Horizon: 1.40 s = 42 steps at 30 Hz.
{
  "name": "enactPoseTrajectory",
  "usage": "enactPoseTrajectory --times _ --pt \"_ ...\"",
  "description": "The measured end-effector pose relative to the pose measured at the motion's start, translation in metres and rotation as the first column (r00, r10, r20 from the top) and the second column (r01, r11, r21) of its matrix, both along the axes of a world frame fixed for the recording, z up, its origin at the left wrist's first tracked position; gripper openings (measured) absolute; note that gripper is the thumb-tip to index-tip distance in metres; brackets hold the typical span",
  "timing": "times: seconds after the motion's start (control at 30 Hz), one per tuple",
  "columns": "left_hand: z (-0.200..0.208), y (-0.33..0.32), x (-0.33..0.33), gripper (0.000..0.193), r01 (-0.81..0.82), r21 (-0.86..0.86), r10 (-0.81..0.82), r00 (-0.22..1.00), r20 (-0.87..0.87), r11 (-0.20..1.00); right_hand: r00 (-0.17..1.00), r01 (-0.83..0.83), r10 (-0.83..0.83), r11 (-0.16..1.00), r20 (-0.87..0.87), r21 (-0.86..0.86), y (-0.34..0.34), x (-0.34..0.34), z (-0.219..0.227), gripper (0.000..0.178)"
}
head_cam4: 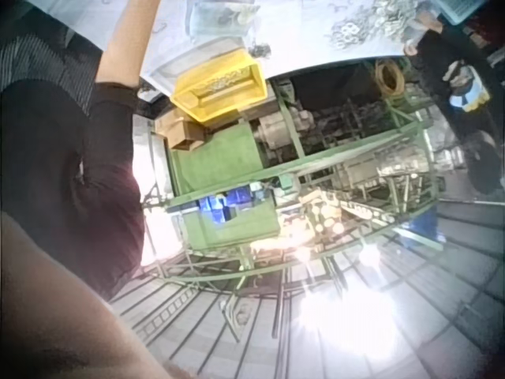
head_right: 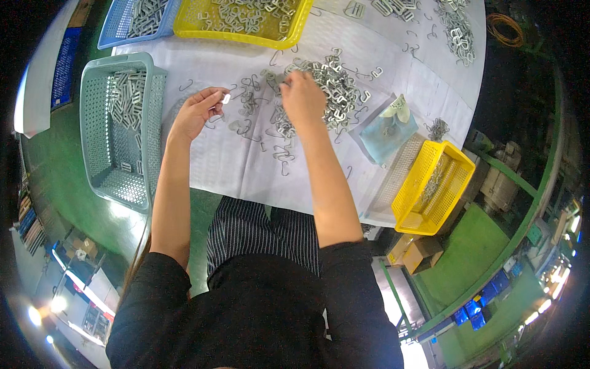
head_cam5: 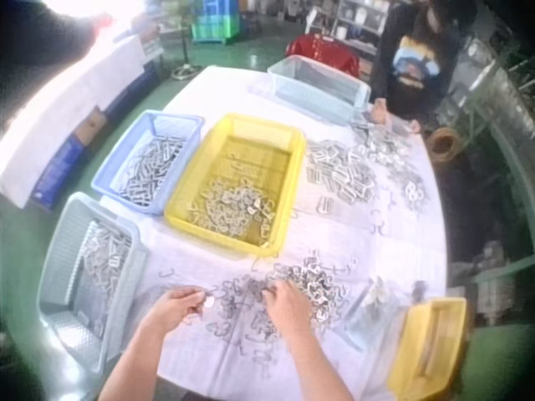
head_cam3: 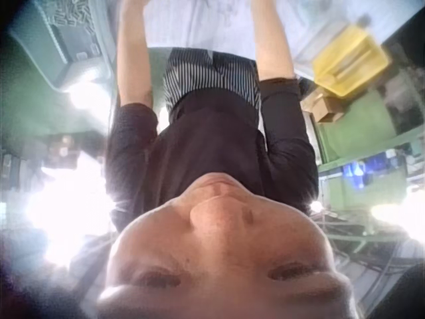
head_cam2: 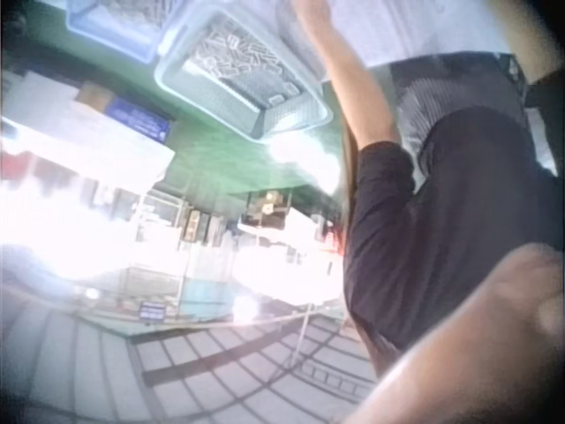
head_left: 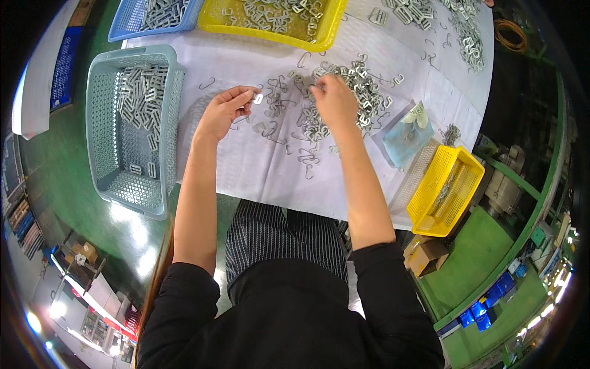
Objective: The person sorts various small metal hardware pieces by hand on a white table, picking them up from a large pile and placing them into smaller plastic bins.
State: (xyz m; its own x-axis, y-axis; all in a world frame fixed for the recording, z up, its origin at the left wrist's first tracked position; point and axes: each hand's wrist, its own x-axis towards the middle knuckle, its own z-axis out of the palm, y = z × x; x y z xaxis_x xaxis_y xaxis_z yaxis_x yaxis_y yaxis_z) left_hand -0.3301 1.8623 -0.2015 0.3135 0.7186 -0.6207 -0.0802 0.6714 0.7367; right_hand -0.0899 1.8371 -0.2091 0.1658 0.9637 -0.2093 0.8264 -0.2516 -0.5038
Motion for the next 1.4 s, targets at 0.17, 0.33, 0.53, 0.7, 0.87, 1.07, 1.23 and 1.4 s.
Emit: enactPoseTrajectory --times 0.17,0.33,0.53,0.7,0.87,1.07,1.23,1.4 --pt "-0.007 0.005 0.002 0.023 -0.148 -0.154 0.185 0.949 0.256 0.977 1.0 -0.015 0.015 1.0 0.007 0.027 0.034 -0.031 -0.021 0.023" --pt "-0.027 0.001 0.015 0.029 0.093 0.304 0.103 0.814 -0.571 0.948 0.466 0.021 -0.307 0.941 -0.829 -0.337 0.024 0.005 -0.013 0.018" --pt "-0.041 -0.009 0.048 0.03 0.392 0.461 0.173 0.582 -0.794 0.796 0.314 0.084 -0.44 0.895 -0.841 -0.437 0.016 0.021 -0.004 0.018" --pt "-0.023 0.001 0.041 0.028 0.228 0.246 -0.036 0.797 -0.603 0.942 0.995 0.043 -0.032 0.991 0.09 -0.126 0.034 -0.018 -0.022 0.027" --pt "-0.02 -0.003 0.014 0.025 0.06 0.256 0.108 0.797 -0.595 0.965 0.997 0.058 -0.068 0.978 -0.045 -0.2 0.033 -0.016 -0.027 0.023" --pt "-0.025 -0.031 0.09 0.031 0.369 0.472 0.154 0.634 -0.758 0.801 0.939 0.156 -0.178 0.983 -0.293 -0.096 0.029 0.002 -0.02 0.023" --pt "-0.041 -0.035 0.116 0.026 0.37 0.495 0.23 0.568 -0.79 0.786 0.993 -0.11 0.107 0.993 -0.047 -0.05 0.025 0.007 -0.024 0.02" --pt "-0.049 -0.035 0.103 0.029 0.402 0.499 0.144 0.651 -0.745 0.767 0.993 -0.119 0.119 0.989 0.003 -0.083 0.017 0.001 -0.027 0.021"
